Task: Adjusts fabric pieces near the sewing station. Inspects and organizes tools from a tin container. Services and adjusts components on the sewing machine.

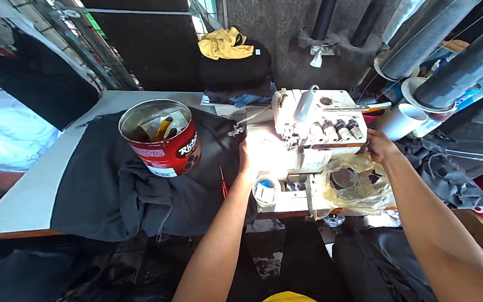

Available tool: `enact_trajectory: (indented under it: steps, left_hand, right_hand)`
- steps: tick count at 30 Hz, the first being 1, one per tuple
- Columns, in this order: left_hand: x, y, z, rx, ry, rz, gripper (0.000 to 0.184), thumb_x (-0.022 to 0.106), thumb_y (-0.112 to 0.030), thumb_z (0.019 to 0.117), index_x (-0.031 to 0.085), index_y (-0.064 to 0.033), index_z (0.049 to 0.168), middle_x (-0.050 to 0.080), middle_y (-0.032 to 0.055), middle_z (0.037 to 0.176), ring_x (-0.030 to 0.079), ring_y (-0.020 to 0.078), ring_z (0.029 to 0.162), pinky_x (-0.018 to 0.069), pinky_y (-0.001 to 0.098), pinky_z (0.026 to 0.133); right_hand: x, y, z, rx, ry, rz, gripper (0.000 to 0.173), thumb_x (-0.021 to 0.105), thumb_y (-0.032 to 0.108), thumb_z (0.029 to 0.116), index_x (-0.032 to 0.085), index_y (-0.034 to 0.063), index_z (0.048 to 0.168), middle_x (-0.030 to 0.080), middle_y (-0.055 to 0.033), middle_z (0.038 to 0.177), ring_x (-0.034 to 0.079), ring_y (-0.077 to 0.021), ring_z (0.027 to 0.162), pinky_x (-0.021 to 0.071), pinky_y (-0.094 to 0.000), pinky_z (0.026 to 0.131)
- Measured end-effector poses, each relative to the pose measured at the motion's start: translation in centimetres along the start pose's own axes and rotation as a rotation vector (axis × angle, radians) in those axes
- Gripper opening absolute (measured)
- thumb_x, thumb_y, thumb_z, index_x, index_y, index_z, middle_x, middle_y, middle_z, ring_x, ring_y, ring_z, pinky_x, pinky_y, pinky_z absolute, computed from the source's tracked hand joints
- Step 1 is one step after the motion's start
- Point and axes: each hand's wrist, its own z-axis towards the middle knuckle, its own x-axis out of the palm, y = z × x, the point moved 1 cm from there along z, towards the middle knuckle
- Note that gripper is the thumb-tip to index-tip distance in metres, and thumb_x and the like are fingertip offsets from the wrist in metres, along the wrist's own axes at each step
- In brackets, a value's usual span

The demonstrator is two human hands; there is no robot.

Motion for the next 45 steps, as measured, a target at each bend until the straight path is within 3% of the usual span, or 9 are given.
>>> enact_trajectory:
  steps: [3,7,10,13,18,23,35,40,45]
  left_hand:
    - [0.1,0.1,0.1,-0.045,0.002,-0.083,0.017,0.052,-0.010,0.1055,0.060,-0.0006,0.117,0.060,0.0107,0.094,0.056,0.0165,0.079,0.0494,0.0346,0.069]
    - [0.1,-0.6,-0.1,-0.161,-0.030,-0.177,0.021,0.041,-0.022,0.1109,0.056,-0.0079,0.115,0.051,0.0029,0.083,0.048,0.0094,0.066,0.0419,0.0262,0.057]
    - [0.1,0.0,0.5,-0.070,0.008,-0.071,0.018,0.054,-0.010,0.1044,0.059,-0.0010,0.119,0.061,0.0113,0.095,0.058,0.0168,0.080,0.0511,0.0347,0.070]
    - [0.3,-1.0,0.9,0.031,0.004,0.224,0.022,0.073,-0.006,0.0907,0.068,0.0045,0.109,0.070,0.0178,0.100,0.067,0.0257,0.092,0.0546,0.0453,0.084]
    - [-0.4,-0.1,-0.2,-0.046,0.075,-0.090,0.018,0.052,-0.015,0.1061,0.059,-0.0037,0.119,0.058,0.0085,0.094,0.055,0.0132,0.077,0.0482,0.0316,0.066]
    - [-0.5,0.0,0.0,-0.030,0.103,-0.033,0.015,0.061,-0.009,0.1006,0.062,-0.0022,0.114,0.060,0.0096,0.092,0.056,0.0148,0.075,0.0488,0.0328,0.065]
    - [-0.3,-0.2,0.2,-0.009,0.130,0.156,0.023,0.063,-0.012,0.1002,0.060,0.0020,0.119,0.062,0.0218,0.104,0.061,0.0301,0.089,0.0512,0.0484,0.077]
    - [-0.4,0.0,0.4,-0.051,0.133,0.106,0.019,0.062,-0.012,0.1009,0.060,-0.0005,0.116,0.058,0.0145,0.093,0.054,0.0211,0.075,0.0476,0.0393,0.066]
    - [-0.5,-0.6,0.2,-0.082,0.133,0.097,0.020,0.059,-0.012,0.1032,0.059,0.0008,0.118,0.059,0.0159,0.095,0.054,0.0217,0.076,0.0477,0.0390,0.068]
  right_hand:
    - [0.0,0.0,0.1,-0.042,-0.054,-0.091,0.027,0.045,0.019,0.1109,0.059,0.0076,0.131,0.060,-0.0011,0.080,0.048,-0.0045,0.053,0.0418,-0.0206,0.047]
    - [-1.3,1.9,-4.2,-0.367,-0.317,-0.289,0.040,0.054,0.016,0.1049,0.053,-0.0026,0.140,0.064,-0.0223,0.114,0.065,-0.0225,0.078,0.0572,-0.0430,0.074]
    - [-0.4,3.9,-11.6,-0.749,-0.432,-0.155,0.039,0.051,0.013,0.1034,0.053,-0.0054,0.138,0.062,-0.0080,0.098,0.062,-0.0071,0.064,0.0581,-0.0266,0.063]
    - [3.6,4.1,-18.5,-0.956,-0.144,-0.090,0.022,0.057,0.011,0.1021,0.063,0.0025,0.122,0.073,0.0065,0.093,0.071,-0.0046,0.071,0.0643,-0.0259,0.066]
    - [10.6,1.8,-20.0,-0.865,0.107,-0.428,0.022,0.065,0.015,0.0991,0.072,-0.0018,0.111,0.071,-0.0086,0.097,0.072,-0.0087,0.072,0.0640,-0.0232,0.065]
    - [12.9,2.7,-18.1,-0.793,0.126,-0.788,0.019,0.066,0.018,0.0983,0.077,0.0045,0.106,0.074,-0.0094,0.090,0.068,-0.0180,0.069,0.0591,-0.0366,0.068]
    - [15.0,4.6,-17.7,-0.678,0.108,-0.913,0.016,0.068,0.015,0.0954,0.078,0.0026,0.100,0.068,-0.0140,0.090,0.067,-0.0282,0.083,0.0548,-0.0486,0.076]
    - [15.6,5.2,-17.8,-0.617,0.127,-0.942,0.018,0.067,0.017,0.0972,0.078,0.0040,0.103,0.069,-0.0138,0.095,0.067,-0.0281,0.087,0.0550,-0.0483,0.079]
    - [14.4,5.6,-18.0,-0.601,0.086,-0.907,0.017,0.069,0.016,0.0961,0.078,0.0058,0.106,0.069,-0.0125,0.094,0.066,-0.0258,0.083,0.0547,-0.0475,0.076]
